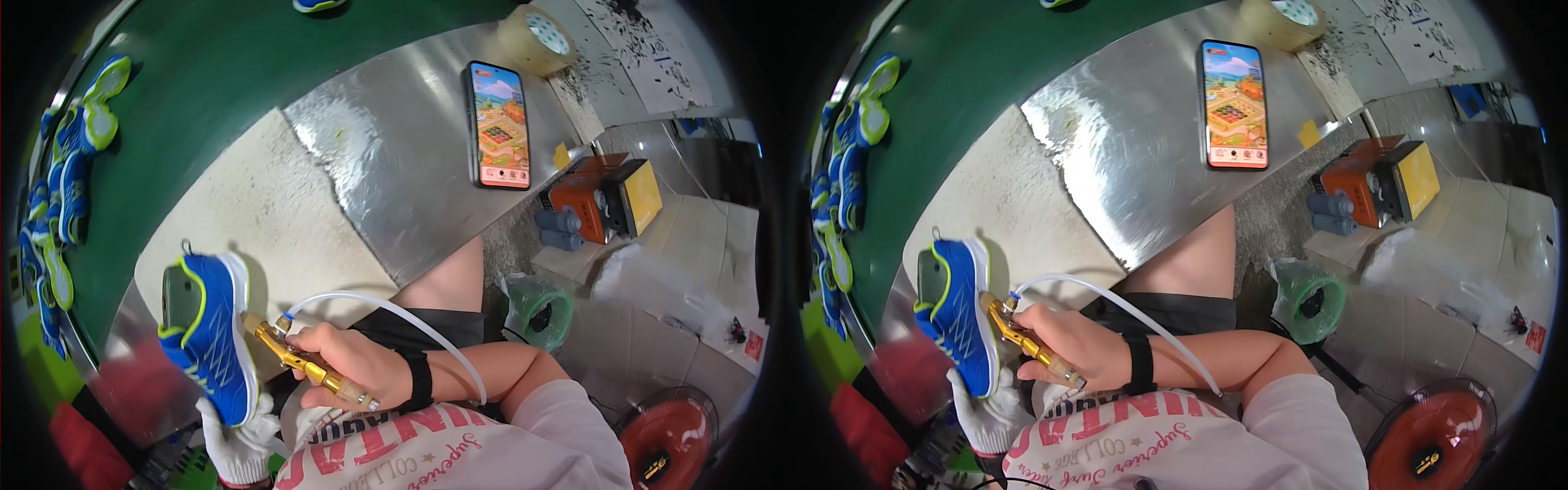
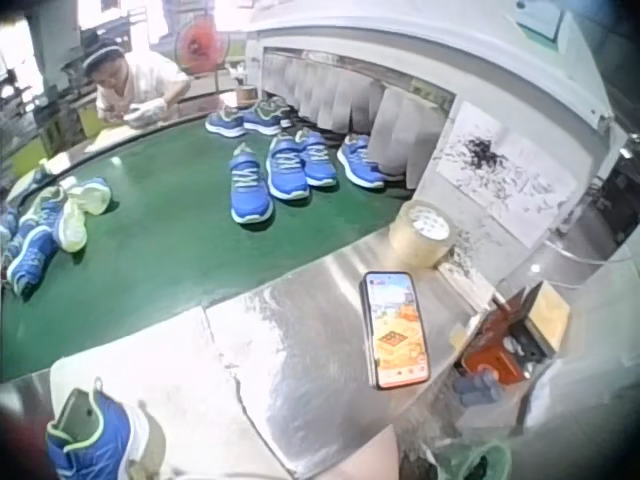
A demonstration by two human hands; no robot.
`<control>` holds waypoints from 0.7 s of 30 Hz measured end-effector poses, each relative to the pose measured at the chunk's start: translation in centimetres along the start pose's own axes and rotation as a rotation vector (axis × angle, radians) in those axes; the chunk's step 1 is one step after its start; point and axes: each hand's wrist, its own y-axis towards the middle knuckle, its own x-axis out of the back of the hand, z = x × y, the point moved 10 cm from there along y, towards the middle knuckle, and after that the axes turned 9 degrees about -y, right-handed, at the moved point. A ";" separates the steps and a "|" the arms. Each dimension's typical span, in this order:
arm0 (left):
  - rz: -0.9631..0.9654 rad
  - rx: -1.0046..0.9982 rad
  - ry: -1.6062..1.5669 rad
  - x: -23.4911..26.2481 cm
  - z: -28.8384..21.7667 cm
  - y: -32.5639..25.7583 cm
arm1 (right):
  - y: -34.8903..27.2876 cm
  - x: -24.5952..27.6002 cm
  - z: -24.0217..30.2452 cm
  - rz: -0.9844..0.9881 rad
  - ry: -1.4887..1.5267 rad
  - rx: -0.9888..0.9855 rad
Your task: The person uses a handheld air blower to clean the interior and exterior of blue and neon-green sneakers. They repeatedly pick up shoes from a green workbench, direct the nozzle into the shoe opening, and blow air across the upper and sole before placing the shoe back on the bench.
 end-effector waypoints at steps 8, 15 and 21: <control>0.284 0.264 -0.328 -2.5 5.0 0.8 | -2.0 -1.3 2.2 0.214 -0.352 -0.012; 0.352 0.422 -0.216 -3.7 8.6 1.9 | -6.1 1.0 2.4 0.199 -0.259 -0.065; 0.515 0.625 -0.244 -10.5 13.0 4.0 | -7.9 5.0 3.5 -0.261 0.225 -0.356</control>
